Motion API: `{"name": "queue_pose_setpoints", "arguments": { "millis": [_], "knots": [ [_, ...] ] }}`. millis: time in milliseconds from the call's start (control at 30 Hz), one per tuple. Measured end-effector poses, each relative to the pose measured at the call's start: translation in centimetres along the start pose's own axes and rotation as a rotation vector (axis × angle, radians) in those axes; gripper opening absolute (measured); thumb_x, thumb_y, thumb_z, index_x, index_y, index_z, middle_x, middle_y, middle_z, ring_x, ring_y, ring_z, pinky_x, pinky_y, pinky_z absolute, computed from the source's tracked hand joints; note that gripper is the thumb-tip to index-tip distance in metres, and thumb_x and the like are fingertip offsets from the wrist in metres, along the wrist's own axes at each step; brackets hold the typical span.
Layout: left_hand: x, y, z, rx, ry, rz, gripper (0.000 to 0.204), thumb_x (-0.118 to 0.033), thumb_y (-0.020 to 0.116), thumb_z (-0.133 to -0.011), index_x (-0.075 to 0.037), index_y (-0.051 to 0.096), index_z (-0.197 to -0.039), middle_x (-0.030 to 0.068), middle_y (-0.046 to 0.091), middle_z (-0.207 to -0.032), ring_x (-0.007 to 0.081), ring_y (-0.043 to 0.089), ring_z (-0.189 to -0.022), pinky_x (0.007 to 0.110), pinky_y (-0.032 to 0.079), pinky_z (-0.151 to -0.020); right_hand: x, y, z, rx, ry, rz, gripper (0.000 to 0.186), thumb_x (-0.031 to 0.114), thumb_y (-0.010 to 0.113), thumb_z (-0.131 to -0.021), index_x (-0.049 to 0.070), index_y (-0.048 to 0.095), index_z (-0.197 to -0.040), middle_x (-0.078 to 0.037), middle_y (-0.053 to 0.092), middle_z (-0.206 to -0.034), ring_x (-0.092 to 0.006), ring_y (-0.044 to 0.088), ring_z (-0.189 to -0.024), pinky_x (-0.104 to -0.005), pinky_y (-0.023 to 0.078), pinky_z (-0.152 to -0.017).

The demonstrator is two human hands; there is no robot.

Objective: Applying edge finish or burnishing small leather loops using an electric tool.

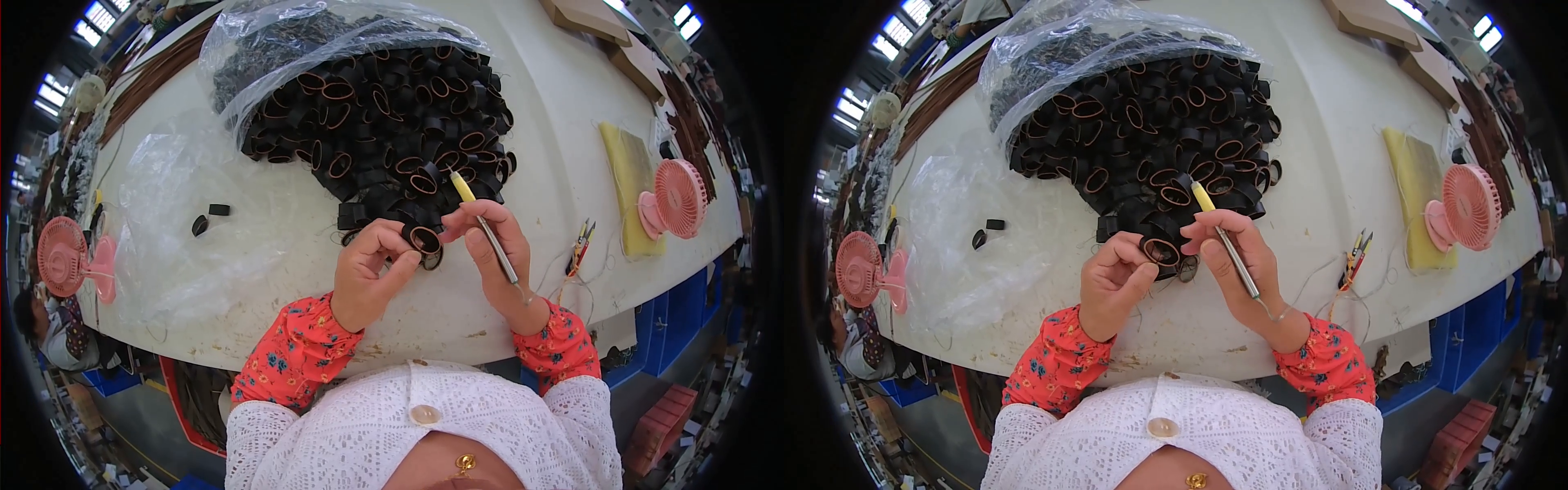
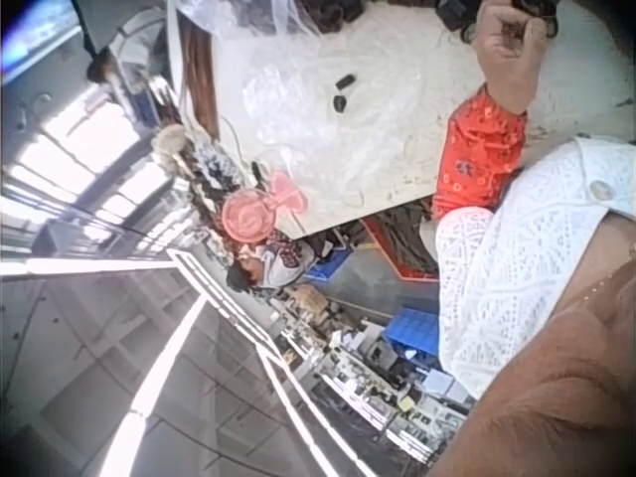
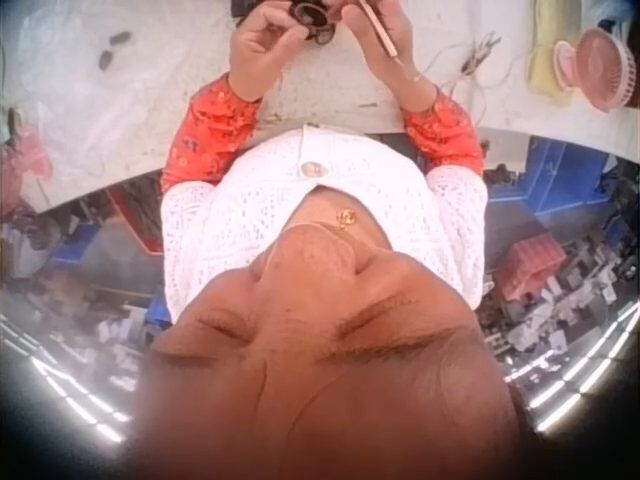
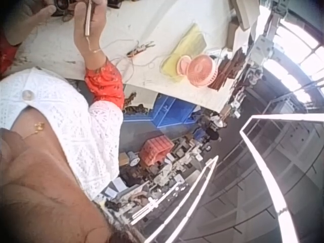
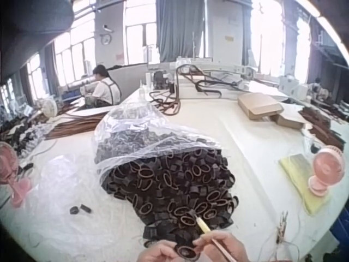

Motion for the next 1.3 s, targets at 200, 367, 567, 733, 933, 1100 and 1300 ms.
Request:
{"name": "queue_pose_setpoints", "arguments": {
  "millis": [200, 367, 567, 733, 933, 1100, 1300],
  "knots": [
    [-0.5, -0.3, -0.1, -0.105, 0.036, -0.113, 0.008, 0.005, 0.061, -0.081, -0.002, 0.057, -0.083, 0.0052, 0.056, -0.099, 0.0055, 0.05, -0.074, 0.02, 0.042, -0.066, 0.4, -1.6, 0.5, 0.096, -0.101, -0.21, 0.025, 0.018, 0.041, -0.099, -0.002, 0.053, -0.107, -0.012, 0.06, -0.097, -0.0133, 0.062, -0.071, -0.026, 0.047, -0.077],
    [-0.2, -0.2, -0.1, -0.089, 0.072, -0.17, 0.009, 0.005, 0.062, -0.079, -0.001, 0.057, -0.082, 0.0048, 0.056, -0.097, 0.0057, 0.048, -0.073, 0.02, 0.041, -0.066, 0.4, -1.1, 0.5, 0.174, -0.149, -0.115, 0.024, 0.017, 0.041, -0.099, -0.002, 0.054, -0.107, -0.01, 0.06, -0.089, -0.0113, 0.061, -0.07, -0.0265, 0.046, -0.076],
    [-0.3, -0.3, 0.0, -0.095, 0.075, -0.17, 0.009, 0.005, 0.063, -0.079, -0.001, 0.057, -0.082, 0.0044, 0.055, -0.096, 0.0059, 0.048, -0.072, 0.02, 0.041, -0.065, 0.6, -0.7, 0.5, 0.166, -0.108, -0.098, 0.023, 0.016, 0.042, -0.099, -0.002, 0.054, -0.108, -0.009, 0.06, -0.086, -0.0113, 0.06, -0.069, -0.0261, 0.047, -0.071],
    [-0.4, -0.3, 0.0, -0.118, 0.06, -0.15, 0.01, 0.005, 0.063, -0.079, -0.002, 0.057, -0.083, 0.0049, 0.056, -0.095, 0.005, 0.05, -0.073, 0.021, 0.042, -0.064, 0.6, -1.0, 0.5, 0.161, -0.178, -0.097, 0.024, 0.017, 0.043, -0.099, -0.002, 0.054, -0.107, -0.009, 0.06, -0.084, -0.011, 0.059, -0.069, -0.0252, 0.047, -0.069],
    [-2.6, 1.3, 0.5, -0.062, 0.532, -0.75, 0.018, 0.009, 0.065, -0.068, -0.003, 0.058, -0.079, 0.0075, 0.059, -0.09, 0.0178, 0.057, -0.074, 0.026, 0.044, -0.064, 0.2, -0.2, 0.4, 0.075, 0.003, -0.046, 0.017, 0.015, 0.053, -0.094, 0.001, 0.055, -0.104, -0.005, 0.06, -0.079, -0.0092, 0.058, -0.071, -0.0231, 0.048, -0.067],
    [-2.4, 2.5, 1.1, 0.161, 0.818, -0.999, 0.029, 0.002, 0.068, -0.063, -0.006, 0.06, -0.089, 0.0051, 0.059, -0.096, 0.0205, 0.055, -0.08, 0.031, 0.045, -0.067, -1.1, 0.1, 0.4, 0.127, 0.148, 0.034, 0.02, 0.004, 0.065, -0.085, 0.003, 0.055, -0.101, -0.001, 0.058, -0.082, -0.0043, 0.055, -0.072, -0.019, 0.047, -0.062],
    [-2.6, 1.0, 0.3, -0.01, 0.335, -0.627, 0.028, -0.004, 0.068, -0.076, -0.006, 0.059, -0.102, 0.0093, 0.054, -0.097, 0.0188, 0.053, -0.081, 0.028, 0.044, -0.065, -0.7, -0.1, 0.6, 0.078, 0.091, 0.01, 0.019, -0.001, 0.062, -0.085, 0.004, 0.054, -0.101, -0.002, 0.057, -0.084, -0.0053, 0.056, -0.072, -0.0188, 0.047, -0.062]
  ]
}}
Point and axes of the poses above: each hand's wrist, its own z-axis away from the middle knuckle, its own y-axis out of the palm, x = y × z, the point moved 5 cm from there along -z, towards the middle knuckle
